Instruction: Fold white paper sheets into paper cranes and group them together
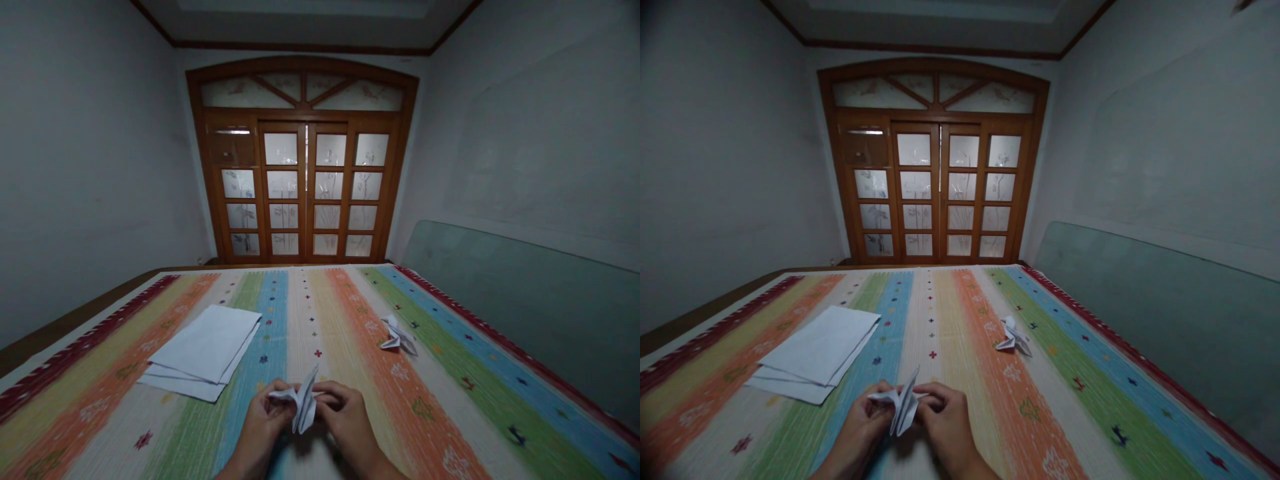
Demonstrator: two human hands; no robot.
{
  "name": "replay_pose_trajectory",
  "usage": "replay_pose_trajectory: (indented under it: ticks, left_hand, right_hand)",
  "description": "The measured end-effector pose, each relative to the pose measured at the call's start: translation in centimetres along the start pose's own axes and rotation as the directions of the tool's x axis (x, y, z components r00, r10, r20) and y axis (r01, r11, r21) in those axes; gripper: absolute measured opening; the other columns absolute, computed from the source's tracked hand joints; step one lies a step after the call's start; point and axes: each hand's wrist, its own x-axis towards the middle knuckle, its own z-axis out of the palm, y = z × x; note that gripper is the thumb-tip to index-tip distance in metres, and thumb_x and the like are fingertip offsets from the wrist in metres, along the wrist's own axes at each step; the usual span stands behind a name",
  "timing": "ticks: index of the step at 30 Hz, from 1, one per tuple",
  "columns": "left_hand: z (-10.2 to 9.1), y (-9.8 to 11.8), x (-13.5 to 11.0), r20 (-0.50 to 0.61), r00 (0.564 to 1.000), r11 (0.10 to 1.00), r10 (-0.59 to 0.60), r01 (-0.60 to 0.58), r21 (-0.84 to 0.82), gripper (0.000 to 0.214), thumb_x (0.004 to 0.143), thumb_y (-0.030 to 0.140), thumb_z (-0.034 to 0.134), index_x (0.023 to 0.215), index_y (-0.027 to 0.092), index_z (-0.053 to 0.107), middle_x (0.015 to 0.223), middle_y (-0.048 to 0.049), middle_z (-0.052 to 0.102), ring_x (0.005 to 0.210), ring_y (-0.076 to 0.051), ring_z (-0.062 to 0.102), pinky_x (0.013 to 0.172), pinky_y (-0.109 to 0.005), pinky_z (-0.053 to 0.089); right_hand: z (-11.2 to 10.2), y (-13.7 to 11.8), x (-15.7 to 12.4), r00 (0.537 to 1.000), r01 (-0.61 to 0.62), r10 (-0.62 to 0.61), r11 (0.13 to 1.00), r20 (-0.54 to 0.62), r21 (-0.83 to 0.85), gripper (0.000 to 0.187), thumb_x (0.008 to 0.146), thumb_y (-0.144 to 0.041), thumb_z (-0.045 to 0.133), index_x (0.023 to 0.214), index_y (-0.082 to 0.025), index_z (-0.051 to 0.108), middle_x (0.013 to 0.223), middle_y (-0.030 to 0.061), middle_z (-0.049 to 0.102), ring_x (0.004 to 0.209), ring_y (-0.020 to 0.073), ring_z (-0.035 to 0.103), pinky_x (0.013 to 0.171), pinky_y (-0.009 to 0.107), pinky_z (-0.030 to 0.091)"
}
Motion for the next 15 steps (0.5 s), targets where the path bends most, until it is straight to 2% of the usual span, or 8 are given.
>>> replay_pose_trajectory:
  ticks: [3, 7, 11, 15]
  left_hand:
    - [-0.2, 0.3, 0.3, -0.003, 0.999, 0.998, 0.035, -0.034, 0.061, 0.035, 0.051, 0.031, 0.096, 0.064, 0.017, 0.066, 0.083, -0.0071, 0.077, 0.081, -0.027, 0.071, 0.073, -0.031, 0.052]
    - [-0.2, 0.5, 0.1, 0.033, 0.996, 0.989, 0.084, -0.087, 0.119, 0.033, 0.056, 0.036, 0.094, 0.063, 0.018, 0.068, 0.088, -0.0108, 0.078, 0.084, -0.029, 0.071, 0.078, -0.034, 0.054]
    - [-0.4, 0.0, 0.0, 0.056, 0.992, 0.985, 0.11, -0.116, 0.124, 0.034, 0.058, 0.038, 0.094, 0.065, 0.017, 0.069, 0.089, -0.0106, 0.077, 0.082, -0.027, 0.071, 0.077, -0.032, 0.055]
    - [-1.0, -0.8, 0.4, 0.073, 0.989, 0.981, 0.132, -0.141, 0.132, 0.033, 0.06, 0.038, 0.094, 0.072, 0.017, 0.071, 0.082, -0.0063, 0.074, 0.074, -0.023, 0.068, 0.069, -0.028, 0.053]
  right_hand:
    - [-0.2, 0.5, 0.3, 0.999, -0.032, 0.032, 0.999, 0.043, 0.005, 0.019, 0.067, -0.032, 0.083, 0.071, -0.015, 0.079, 0.062, 0.0062, 0.075, 0.056, 0.0211, 0.071, 0.057, 0.028, 0.055]
    - [-0.7, 0.5, 0.6, 0.997, 0.036, -0.036, 0.999, 0.067, -0.003, 0.01, 0.067, -0.026, 0.08, 0.07, -0.016, 0.079, 0.063, 0.0046, 0.075, 0.058, 0.0196, 0.069, 0.057, 0.026, 0.053]
    - [-0.9, 0.5, 0.7, 0.994, 0.096, -0.095, 0.995, 0.05, -0.015, 0.008, 0.065, -0.023, 0.081, 0.065, -0.016, 0.078, 0.063, 0.0038, 0.073, 0.06, 0.0182, 0.067, 0.059, 0.025, 0.052]
    - [-0.7, 0.7, 0.8, 0.997, 0.057, -0.056, 0.998, 0.057, -0.011, 0.014, 0.063, -0.028, 0.085, 0.064, -0.016, 0.078, 0.058, 0.0023, 0.07, 0.053, 0.0157, 0.061, 0.054, 0.025, 0.05]
